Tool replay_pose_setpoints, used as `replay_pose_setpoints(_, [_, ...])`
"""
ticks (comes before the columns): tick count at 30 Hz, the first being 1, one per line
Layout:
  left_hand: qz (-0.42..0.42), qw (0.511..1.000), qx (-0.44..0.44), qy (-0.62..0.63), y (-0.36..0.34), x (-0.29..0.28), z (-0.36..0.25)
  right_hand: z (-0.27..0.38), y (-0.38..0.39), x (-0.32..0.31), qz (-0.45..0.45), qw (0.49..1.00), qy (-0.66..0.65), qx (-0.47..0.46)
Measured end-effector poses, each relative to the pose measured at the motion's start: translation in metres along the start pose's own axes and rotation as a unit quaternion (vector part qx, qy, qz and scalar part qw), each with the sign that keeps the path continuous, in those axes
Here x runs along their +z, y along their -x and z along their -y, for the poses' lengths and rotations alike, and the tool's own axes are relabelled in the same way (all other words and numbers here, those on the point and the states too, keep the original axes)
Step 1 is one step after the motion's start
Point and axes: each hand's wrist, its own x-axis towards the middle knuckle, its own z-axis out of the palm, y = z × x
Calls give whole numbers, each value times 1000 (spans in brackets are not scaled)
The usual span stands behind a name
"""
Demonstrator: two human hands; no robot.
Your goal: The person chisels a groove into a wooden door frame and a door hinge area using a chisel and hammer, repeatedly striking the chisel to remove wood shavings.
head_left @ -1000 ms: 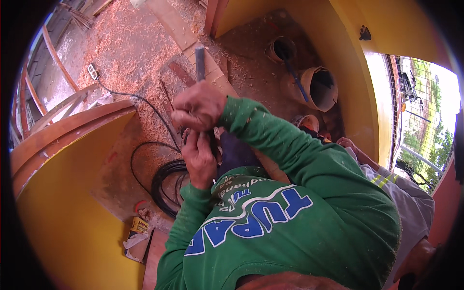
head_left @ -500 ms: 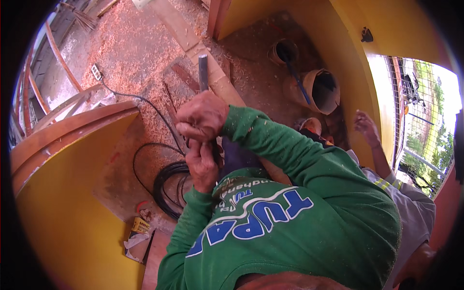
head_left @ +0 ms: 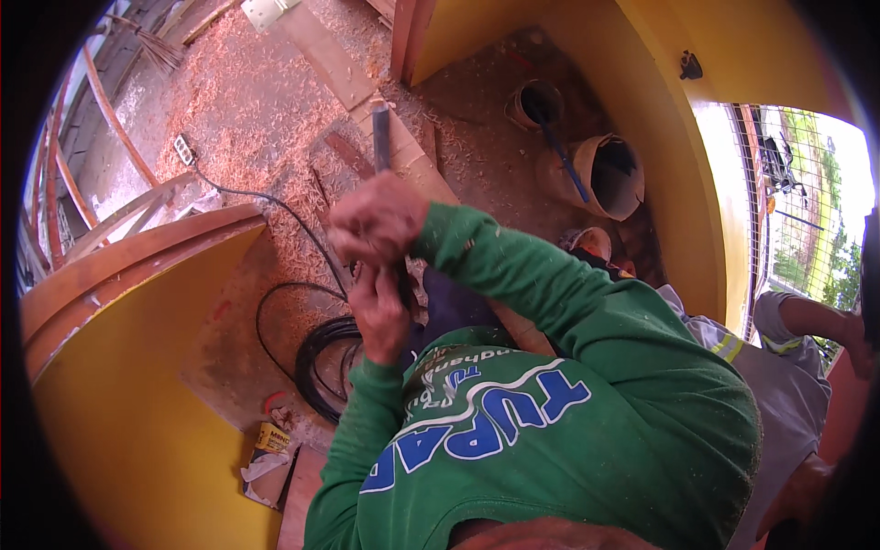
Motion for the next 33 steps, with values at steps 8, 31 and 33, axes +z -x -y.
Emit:
replay_pose_setpoints(8, [91,975,51,-199,-16,-6,-23,-2,-8,-6,-47,999,10,-7])
replay_pose_setpoints(31, [85,990,-114,-4,24,-27,-33,28,19,20,-54,998,-16,20])
replay_pose_setpoints(33, [94,990,-101,21,28,-26,-28,26,16,20,-68,997,-12,19])
